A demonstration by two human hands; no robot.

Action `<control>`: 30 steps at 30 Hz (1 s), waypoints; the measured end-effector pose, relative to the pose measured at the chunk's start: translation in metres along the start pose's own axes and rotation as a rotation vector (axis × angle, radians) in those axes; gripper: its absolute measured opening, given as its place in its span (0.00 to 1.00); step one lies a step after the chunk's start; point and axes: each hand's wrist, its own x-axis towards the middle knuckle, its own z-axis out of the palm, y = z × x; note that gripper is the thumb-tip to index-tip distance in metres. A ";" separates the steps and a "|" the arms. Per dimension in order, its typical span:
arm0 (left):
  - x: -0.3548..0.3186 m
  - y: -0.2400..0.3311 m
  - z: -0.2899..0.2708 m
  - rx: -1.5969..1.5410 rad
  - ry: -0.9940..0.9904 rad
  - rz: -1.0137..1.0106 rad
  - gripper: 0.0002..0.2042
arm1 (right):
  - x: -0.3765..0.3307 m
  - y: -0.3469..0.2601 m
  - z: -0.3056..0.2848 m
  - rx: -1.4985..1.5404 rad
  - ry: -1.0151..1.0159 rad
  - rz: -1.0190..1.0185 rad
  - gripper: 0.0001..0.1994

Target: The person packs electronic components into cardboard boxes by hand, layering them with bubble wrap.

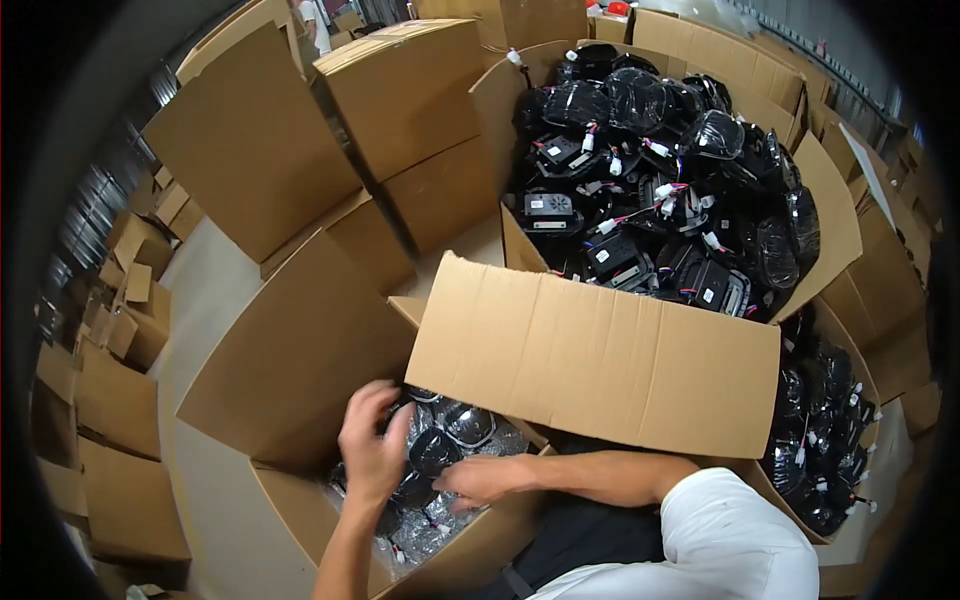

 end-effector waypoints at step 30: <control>0.234 0.148 0.154 -0.101 -0.551 0.225 0.20 | 0.001 0.018 0.049 -0.288 0.540 -0.021 0.05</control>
